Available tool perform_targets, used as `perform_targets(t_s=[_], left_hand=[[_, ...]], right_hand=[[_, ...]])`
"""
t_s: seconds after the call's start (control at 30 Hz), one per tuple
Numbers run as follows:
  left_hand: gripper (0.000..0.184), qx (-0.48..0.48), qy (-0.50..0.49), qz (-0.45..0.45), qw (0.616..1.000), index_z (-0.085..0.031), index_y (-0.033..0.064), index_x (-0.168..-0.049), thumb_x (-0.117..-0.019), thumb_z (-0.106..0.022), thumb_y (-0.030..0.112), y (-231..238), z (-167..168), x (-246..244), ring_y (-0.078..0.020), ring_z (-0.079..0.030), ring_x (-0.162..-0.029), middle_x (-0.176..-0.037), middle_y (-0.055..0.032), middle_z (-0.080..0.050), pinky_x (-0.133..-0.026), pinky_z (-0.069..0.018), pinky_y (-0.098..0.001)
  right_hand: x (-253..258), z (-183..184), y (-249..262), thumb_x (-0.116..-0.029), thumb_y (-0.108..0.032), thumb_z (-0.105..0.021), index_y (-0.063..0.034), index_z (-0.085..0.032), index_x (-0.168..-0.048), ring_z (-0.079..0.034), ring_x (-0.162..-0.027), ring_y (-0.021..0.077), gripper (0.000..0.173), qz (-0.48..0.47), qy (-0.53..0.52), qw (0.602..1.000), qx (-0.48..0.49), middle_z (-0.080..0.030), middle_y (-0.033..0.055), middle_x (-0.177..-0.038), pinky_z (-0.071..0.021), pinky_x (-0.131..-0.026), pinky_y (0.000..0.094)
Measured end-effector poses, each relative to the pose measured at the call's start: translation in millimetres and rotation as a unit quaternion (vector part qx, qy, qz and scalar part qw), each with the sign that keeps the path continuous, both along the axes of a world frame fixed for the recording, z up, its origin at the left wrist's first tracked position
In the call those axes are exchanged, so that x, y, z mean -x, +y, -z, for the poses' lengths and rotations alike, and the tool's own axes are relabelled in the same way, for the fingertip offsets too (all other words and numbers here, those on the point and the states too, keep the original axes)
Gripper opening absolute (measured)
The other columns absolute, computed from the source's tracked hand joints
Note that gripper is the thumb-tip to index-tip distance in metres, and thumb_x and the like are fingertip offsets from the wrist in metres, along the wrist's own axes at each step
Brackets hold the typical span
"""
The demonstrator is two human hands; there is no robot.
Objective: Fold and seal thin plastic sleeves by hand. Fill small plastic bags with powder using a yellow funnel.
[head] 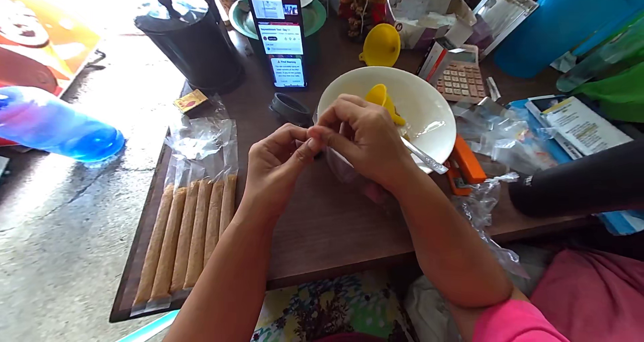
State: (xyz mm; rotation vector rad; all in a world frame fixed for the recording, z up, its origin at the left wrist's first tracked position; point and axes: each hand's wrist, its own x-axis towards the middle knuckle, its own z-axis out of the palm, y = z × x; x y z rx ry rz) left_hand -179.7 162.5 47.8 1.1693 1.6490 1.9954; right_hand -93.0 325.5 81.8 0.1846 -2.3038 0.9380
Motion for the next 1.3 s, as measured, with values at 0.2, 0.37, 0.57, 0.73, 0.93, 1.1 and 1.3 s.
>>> perform_targets(t_s=[0.2,0.37,0.57,0.73,0.93,1.1,1.3], left_hand=[[0.008,-0.007,-0.023,0.004,1.000,-0.071,0.0192,-0.100,-0.0984,-0.065,0.015,-0.5,-1.1,0.4,-0.0005,-0.064,-0.081,-0.092,0.0107,-0.068,-0.076,-0.0547,-0.0166],[0.007,-0.013,-0.022,0.007,1.000,-0.072,0.0201,-0.099,-0.0979,-0.066,0.017,-1.1,-1.5,0.0,-0.0005,-0.064,-0.084,-0.094,0.0111,-0.068,-0.078,-0.0550,-0.0170],[0.007,-0.016,-0.023,0.006,1.000,-0.072,0.0187,-0.100,-0.0985,-0.066,0.016,-0.1,-1.2,-1.1,-0.0007,-0.064,-0.082,-0.093,0.0105,-0.068,-0.077,-0.0546,-0.0163],[0.008,-0.015,-0.023,0.003,1.000,-0.071,0.0189,-0.100,-0.0993,-0.064,0.015,-0.3,-2.3,-1.6,-0.0004,-0.064,-0.082,-0.093,0.0106,-0.069,-0.077,-0.0546,-0.0163],[0.008,-0.022,-0.017,0.009,1.000,-0.072,0.0201,-0.101,-0.0989,-0.065,0.017,-2.1,-2.6,-0.7,-0.0003,-0.065,-0.085,-0.095,0.0113,-0.069,-0.079,-0.0550,-0.0169],[0.006,-0.018,-0.017,0.007,1.000,-0.071,0.0196,-0.100,-0.0988,-0.066,0.017,-1.0,-2.5,-1.2,-0.0005,-0.064,-0.083,-0.094,0.0112,-0.068,-0.077,-0.0548,-0.0166],[0.006,-0.016,-0.018,0.005,1.000,-0.071,0.0190,-0.100,-0.0995,-0.066,0.018,-0.7,-2.7,-1.3,-0.0011,-0.064,-0.083,-0.093,0.0104,-0.068,-0.077,-0.0547,-0.0168]], right_hand=[[0.1,-0.8,-3.5,-0.0981,-0.018,-0.068,-0.0027,-0.071,-0.092,-0.055,-0.066,0.0084,0.017,-0.013,0.006,1.000,0.016,-0.062,0.0043,-0.083,-0.0454,-0.058,0.0237],[-3.1,-4.3,-5.3,-0.0981,-0.017,-0.067,-0.0025,-0.071,-0.094,-0.054,-0.066,0.0092,0.015,-0.017,-0.001,1.000,0.007,-0.060,0.0043,-0.083,-0.0456,-0.057,0.0238],[-1.6,-1.9,-4.3,-0.0979,-0.019,-0.068,-0.0040,-0.071,-0.092,-0.055,-0.064,0.0106,0.016,0.024,0.005,1.000,-0.004,-0.061,0.0044,-0.082,-0.0454,-0.056,0.0272],[-1.4,-2.6,-3.1,-0.0979,-0.018,-0.068,-0.0034,-0.072,-0.092,-0.054,-0.063,0.0098,0.017,0.005,0.001,1.000,0.003,-0.062,0.0045,-0.082,-0.0448,-0.056,0.0264],[-2.2,-5.3,-3.0,-0.0980,-0.016,-0.067,-0.0018,-0.071,-0.091,-0.053,-0.066,0.0047,0.016,-0.056,0.009,0.998,0.024,-0.060,0.0032,-0.082,-0.0441,-0.058,0.0188],[-1.8,-3.6,-3.1,-0.0975,-0.017,-0.068,-0.0029,-0.071,-0.092,-0.054,-0.065,0.0080,0.016,-0.007,0.009,1.000,0.012,-0.061,0.0040,-0.082,-0.0448,-0.057,0.0236],[-0.7,-2.1,-2.2,-0.0977,-0.019,-0.068,-0.0034,-0.072,-0.092,-0.055,-0.065,0.0083,0.017,0.010,-0.001,1.000,0.019,-0.063,0.0037,-0.083,-0.0454,-0.057,0.0249]])
